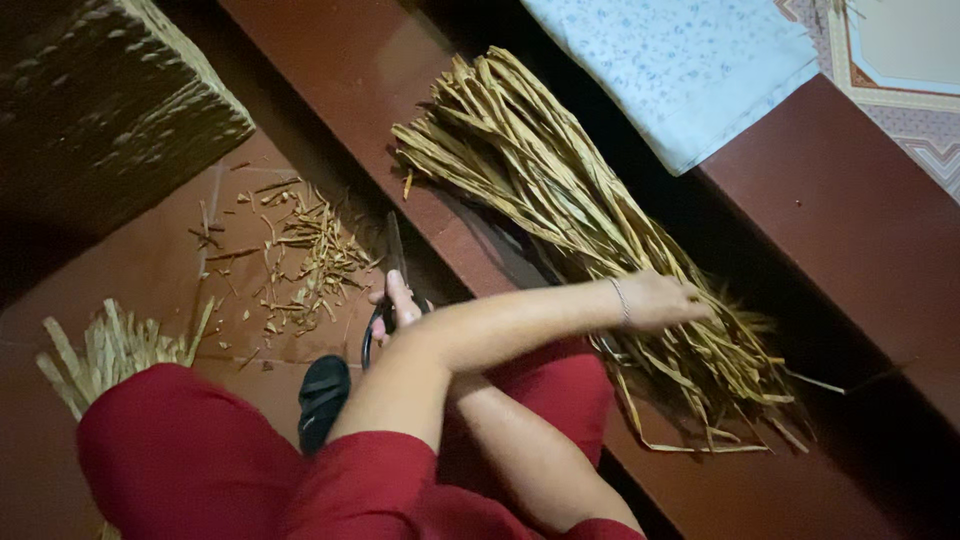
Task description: The person sits on a tiled floor and repeatedly cuts long dried plant fibers into short pieces using large scissors. The cut pieces accumulate on the floor beside a woven basket.
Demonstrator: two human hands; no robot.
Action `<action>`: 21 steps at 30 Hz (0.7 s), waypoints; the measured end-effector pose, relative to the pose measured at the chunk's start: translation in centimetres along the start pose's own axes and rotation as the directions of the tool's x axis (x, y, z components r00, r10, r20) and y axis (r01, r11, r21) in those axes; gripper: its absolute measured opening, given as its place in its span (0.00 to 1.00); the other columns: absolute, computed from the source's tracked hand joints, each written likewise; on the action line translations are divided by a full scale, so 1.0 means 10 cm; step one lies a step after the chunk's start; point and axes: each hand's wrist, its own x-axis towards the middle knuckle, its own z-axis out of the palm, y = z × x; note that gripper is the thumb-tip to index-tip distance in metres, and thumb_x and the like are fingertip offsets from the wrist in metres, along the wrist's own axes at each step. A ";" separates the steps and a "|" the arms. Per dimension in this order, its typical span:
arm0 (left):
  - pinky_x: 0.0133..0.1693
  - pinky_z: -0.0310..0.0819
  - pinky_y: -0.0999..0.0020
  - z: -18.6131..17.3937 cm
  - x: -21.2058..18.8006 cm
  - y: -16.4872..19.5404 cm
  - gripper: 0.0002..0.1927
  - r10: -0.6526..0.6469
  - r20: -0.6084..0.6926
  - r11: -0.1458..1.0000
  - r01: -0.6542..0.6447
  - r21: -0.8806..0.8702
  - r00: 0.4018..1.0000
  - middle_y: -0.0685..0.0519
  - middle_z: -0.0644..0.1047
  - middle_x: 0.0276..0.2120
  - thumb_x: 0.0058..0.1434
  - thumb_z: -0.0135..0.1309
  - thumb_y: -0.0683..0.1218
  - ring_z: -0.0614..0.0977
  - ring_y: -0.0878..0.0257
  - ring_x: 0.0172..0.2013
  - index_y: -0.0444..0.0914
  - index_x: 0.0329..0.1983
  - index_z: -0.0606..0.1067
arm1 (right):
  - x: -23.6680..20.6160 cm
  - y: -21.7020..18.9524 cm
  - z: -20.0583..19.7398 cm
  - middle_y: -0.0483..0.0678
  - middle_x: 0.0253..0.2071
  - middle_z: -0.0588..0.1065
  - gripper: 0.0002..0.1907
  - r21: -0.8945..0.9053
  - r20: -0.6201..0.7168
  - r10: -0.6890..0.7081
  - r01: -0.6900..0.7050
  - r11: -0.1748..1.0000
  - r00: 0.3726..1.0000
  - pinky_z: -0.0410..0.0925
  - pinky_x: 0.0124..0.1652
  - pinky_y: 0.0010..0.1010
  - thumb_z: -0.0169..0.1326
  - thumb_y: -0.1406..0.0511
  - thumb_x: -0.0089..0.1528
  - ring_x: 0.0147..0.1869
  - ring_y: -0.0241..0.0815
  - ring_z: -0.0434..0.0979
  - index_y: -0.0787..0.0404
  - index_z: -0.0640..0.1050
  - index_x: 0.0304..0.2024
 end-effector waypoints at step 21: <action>0.39 0.80 0.64 -1.61 -4.95 -0.82 0.10 -0.861 -0.445 0.492 0.618 -0.613 0.244 0.48 0.85 0.33 0.60 0.58 0.49 0.86 0.59 0.34 0.42 0.41 0.83 | 0.35 0.19 0.06 0.43 0.17 0.69 0.33 -0.250 0.221 -0.065 0.121 0.961 0.973 0.56 0.18 0.26 0.46 0.41 0.65 0.16 0.34 0.64 0.63 0.77 0.48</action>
